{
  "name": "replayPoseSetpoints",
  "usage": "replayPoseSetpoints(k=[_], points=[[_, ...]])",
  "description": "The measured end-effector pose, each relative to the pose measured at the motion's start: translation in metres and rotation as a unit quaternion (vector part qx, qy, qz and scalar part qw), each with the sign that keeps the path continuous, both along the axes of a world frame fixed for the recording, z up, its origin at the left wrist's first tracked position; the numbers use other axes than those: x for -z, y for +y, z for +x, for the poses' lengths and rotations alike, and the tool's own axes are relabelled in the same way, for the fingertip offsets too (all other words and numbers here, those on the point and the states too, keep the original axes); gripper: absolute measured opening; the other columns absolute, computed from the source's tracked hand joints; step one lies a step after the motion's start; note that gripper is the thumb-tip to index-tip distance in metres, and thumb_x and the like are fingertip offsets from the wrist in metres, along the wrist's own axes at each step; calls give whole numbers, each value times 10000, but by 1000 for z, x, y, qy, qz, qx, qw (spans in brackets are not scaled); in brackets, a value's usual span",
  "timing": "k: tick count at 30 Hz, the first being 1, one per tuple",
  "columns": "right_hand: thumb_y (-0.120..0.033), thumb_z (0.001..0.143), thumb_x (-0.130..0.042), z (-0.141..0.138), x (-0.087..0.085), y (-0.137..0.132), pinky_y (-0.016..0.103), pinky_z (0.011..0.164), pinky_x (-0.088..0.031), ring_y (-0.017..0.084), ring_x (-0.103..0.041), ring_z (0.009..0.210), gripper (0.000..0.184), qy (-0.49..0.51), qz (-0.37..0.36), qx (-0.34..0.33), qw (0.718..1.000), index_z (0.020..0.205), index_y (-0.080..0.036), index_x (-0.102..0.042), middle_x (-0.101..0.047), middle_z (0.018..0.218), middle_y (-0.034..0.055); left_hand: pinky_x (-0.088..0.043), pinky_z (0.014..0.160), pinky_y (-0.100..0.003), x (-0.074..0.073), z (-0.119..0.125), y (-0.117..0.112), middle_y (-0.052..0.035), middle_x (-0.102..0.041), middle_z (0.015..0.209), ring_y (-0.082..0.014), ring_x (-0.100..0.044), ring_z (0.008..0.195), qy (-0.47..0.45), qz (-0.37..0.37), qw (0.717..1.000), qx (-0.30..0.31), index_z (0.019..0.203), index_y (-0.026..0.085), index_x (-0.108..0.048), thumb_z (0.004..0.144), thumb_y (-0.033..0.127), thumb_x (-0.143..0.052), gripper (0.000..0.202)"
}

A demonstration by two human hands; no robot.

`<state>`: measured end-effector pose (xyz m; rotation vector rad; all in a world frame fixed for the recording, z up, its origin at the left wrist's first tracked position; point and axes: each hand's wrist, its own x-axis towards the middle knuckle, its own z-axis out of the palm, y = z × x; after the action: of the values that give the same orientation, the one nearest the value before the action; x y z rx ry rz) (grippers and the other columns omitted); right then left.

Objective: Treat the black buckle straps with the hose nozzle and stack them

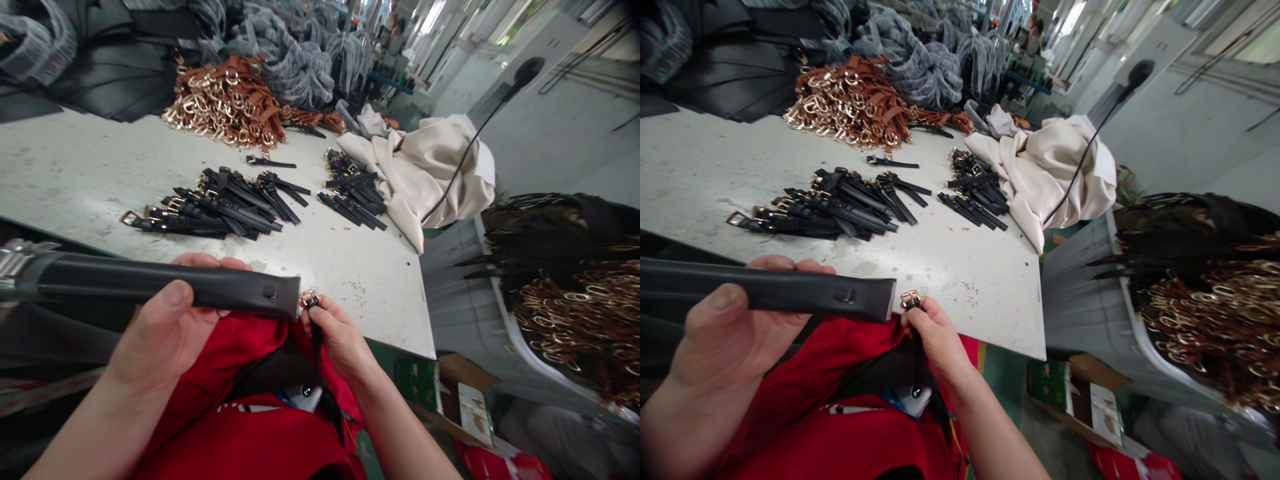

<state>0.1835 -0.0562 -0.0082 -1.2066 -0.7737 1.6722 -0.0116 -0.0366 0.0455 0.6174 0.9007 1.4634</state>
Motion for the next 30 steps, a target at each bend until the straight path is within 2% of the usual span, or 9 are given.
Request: replayPoseSetpoints(k=[3, 9, 12, 16, 18, 25, 27, 30], points=[[-431, 743, -679, -1, 3, -1, 235, 555, -340, 82, -452, 543, 271, 12, 5, -10, 1000, 845, -203, -576, -553, 634, -61, -605, 664, -263, 1, -1, 0, -17, -767, 780, -193, -709, 742, 2, 7, 1000, 2, 769, 237, -760, 515, 436, -871, 341], [-585, 771, -644, -1, 9, -3, 235, 505, -354, 83, -436, 499, 413, 48, -8, 1, 999, 920, -209, -557, -521, 611, -72, -598, 644, -255, 1, -2, 1, -19, -769, 771, -196, -710, 726, 5, 12, 1000, 1, 766, 226, -761, 517, 432, -872, 342], [-563, 782, -598, -1, 7, -3, 253, 525, -383, 94, -457, 525, 411, 58, -39, 4, 998, 940, -184, -588, -539, 636, -48, -596, 638, -255, 1, -2, 0, -17, -769, 778, -194, -706, 723, 6, 12, 1000, 1, 757, 232, -762, 519, 429, -870, 327], [-384, 720, -627, 0, 2, -3, 253, 550, -397, 92, -473, 546, 279, 65, -57, 0, 996, 906, -177, -598, -554, 651, -45, -598, 661, -279, 2, -2, -1, -22, -769, 788, -205, -706, 747, 8, 8, 1000, 7, 759, 241, -763, 525, 423, -868, 314], [-348, 705, -637, -1, 3, -3, 243, 542, -387, 82, -460, 534, 234, 58, -57, 0, 997, 861, -179, -596, -551, 644, -51, -595, 646, -277, 2, -1, -1, -32, -769, 795, -202, -703, 728, 12, 8, 1000, 13, 762, 236, -762, 523, 428, -868, 325], [-383, 761, -655, -2, 10, -3, 223, 494, -317, 65, -411, 491, 211, 36, -10, -8, 999, 777, -191, -571, -510, 588, -69, -614, 724, -301, 4, 1, -1, -29, -769, 781, -216, -720, 800, 6, 4, 1000, 19, 756, 226, -760, 508, 409, -879, 331], [-432, 757, -679, -3, 9, -3, 222, 505, -346, 67, -428, 499, 266, 43, -13, 7, 999, 803, -194, -571, -525, 601, -66, -615, 728, -297, 5, 1, -1, -25, -771, 791, -214, -722, 806, 4, 5, 1000, 23, 768, 224, -760, 521, 405, -875, 327], [-521, 729, -702, -3, 7, -1, 243, 536, -420, 91, -476, 526, 389, 69, -36, 44, 996, 934, -215, -580, -575, 642, -51, -612, 740, -285, 6, 1, -2, -18, -772, 810, -208, -724, 821, 1, 16, 999, 28, 787, 221, -757, 546, 403, -868, 322]])
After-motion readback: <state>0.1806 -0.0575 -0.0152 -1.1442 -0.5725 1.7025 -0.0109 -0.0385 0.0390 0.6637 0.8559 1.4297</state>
